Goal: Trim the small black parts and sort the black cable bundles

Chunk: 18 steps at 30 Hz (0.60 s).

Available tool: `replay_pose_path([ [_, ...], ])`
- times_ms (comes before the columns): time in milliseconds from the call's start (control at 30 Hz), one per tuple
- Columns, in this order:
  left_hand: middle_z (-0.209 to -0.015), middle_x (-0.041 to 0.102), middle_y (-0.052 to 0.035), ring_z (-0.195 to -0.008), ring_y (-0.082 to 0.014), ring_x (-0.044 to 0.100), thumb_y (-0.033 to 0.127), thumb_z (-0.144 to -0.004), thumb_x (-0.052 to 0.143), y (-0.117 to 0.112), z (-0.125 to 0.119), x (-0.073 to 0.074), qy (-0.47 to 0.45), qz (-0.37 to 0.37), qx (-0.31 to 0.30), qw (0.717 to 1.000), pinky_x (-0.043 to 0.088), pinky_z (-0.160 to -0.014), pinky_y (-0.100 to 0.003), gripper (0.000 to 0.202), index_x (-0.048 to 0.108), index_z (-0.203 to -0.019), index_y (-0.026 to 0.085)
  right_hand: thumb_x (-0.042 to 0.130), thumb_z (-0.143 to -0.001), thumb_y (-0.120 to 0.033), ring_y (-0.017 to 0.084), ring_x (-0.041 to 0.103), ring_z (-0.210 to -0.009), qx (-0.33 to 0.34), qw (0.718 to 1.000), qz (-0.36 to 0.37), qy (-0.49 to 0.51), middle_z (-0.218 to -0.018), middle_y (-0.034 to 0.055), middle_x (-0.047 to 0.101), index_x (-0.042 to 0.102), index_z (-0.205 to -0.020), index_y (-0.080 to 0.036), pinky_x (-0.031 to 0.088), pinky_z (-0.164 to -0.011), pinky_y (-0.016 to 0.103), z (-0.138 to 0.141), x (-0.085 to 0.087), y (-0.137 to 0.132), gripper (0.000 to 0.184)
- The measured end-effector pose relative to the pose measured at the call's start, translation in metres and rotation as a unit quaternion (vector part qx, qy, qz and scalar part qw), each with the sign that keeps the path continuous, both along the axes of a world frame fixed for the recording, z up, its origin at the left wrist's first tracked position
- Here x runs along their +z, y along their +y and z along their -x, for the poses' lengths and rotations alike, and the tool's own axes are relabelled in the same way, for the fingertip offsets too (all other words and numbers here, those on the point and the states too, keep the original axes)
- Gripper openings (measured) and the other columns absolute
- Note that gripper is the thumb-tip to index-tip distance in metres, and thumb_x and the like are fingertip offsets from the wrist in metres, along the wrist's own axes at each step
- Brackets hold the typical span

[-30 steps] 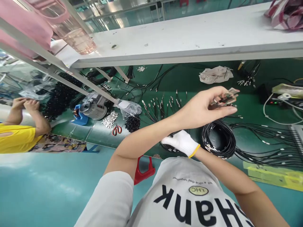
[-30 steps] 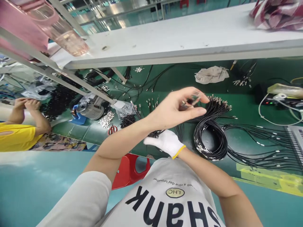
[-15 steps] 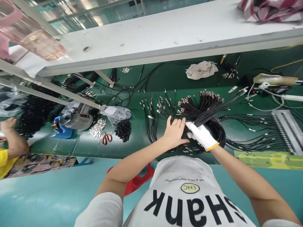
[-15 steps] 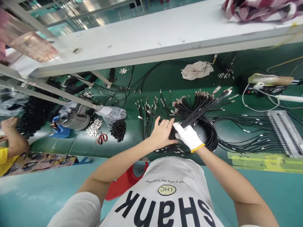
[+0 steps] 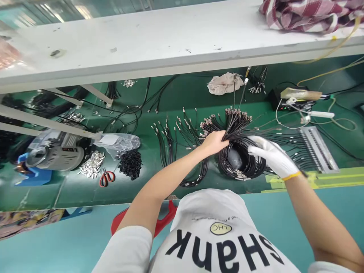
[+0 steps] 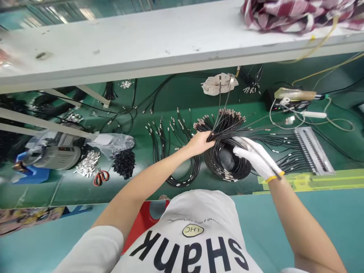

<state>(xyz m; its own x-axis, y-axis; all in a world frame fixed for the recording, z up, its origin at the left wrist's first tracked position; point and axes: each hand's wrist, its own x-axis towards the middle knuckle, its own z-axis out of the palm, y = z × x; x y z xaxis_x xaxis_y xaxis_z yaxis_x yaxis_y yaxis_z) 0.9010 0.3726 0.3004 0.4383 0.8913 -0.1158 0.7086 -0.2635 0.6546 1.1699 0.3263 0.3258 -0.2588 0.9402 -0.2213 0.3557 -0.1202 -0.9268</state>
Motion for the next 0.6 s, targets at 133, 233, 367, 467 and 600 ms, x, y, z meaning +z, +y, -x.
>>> replay_pose_path([
  [133, -0.122, 0.068, -0.0153, -0.108, -0.0292, 0.069, 0.039, -0.09, 0.06, 0.03, -0.031, -0.032, 0.123, 0.081, -0.009, 0.989, 0.052, -0.088, -0.035, 0.048, 0.055, -0.13, 0.014, 0.057, -0.095, -0.048, 0.027, 0.066, -0.114, -0.016, 0.976, -0.065, -0.208, -0.139, 0.0104, 0.064, 0.053, -0.148, -0.026, 0.054, -0.098, 0.043, -0.015, -0.061, 0.009, 0.057],
  [233, -0.138, 0.054, -0.0234, -0.112, -0.0341, 0.068, 0.044, -0.092, 0.059, 0.026, -0.045, -0.059, 0.163, 0.097, 0.019, 0.982, 0.053, -0.09, -0.041, 0.062, 0.044, -0.142, 0.012, 0.063, -0.088, -0.042, 0.035, 0.06, -0.121, -0.037, 0.927, -0.109, -0.357, -0.136, 0.0145, 0.064, 0.061, -0.139, -0.023, 0.044, -0.107, 0.053, -0.019, -0.108, 0.006, 0.054],
  [367, -0.144, 0.044, -0.02, -0.115, -0.0328, 0.067, 0.046, -0.096, 0.051, 0.02, -0.048, -0.079, 0.17, 0.078, 0.028, 0.982, 0.052, -0.094, -0.043, 0.059, 0.039, -0.146, 0.018, 0.054, -0.093, -0.038, 0.033, 0.056, -0.127, -0.05, 0.915, -0.128, -0.379, -0.142, 0.0138, 0.059, 0.055, -0.145, -0.024, 0.042, -0.109, 0.051, -0.023, -0.139, -0.001, 0.053],
  [467, -0.146, 0.041, -0.0186, -0.123, -0.0349, 0.06, 0.047, -0.096, 0.051, 0.026, -0.049, -0.084, 0.165, 0.032, 0.026, 0.985, 0.048, -0.101, -0.047, 0.059, 0.039, -0.149, 0.021, 0.048, -0.097, -0.038, 0.031, 0.055, -0.129, -0.053, 0.91, -0.143, -0.384, -0.143, 0.0123, 0.058, 0.053, -0.146, -0.026, 0.04, -0.111, 0.048, -0.023, -0.142, -0.003, 0.05],
  [600, -0.15, 0.041, -0.0209, -0.138, -0.0405, 0.043, 0.058, -0.093, 0.056, 0.029, -0.047, -0.083, 0.149, -0.029, 0.042, 0.988, 0.034, -0.112, -0.058, 0.069, 0.044, -0.15, 0.02, 0.055, -0.093, -0.047, 0.034, 0.059, -0.122, -0.048, 0.897, -0.118, -0.424, -0.141, 0.0162, 0.059, 0.046, -0.152, -0.023, 0.045, -0.104, 0.049, -0.019, -0.137, -0.003, 0.064],
])
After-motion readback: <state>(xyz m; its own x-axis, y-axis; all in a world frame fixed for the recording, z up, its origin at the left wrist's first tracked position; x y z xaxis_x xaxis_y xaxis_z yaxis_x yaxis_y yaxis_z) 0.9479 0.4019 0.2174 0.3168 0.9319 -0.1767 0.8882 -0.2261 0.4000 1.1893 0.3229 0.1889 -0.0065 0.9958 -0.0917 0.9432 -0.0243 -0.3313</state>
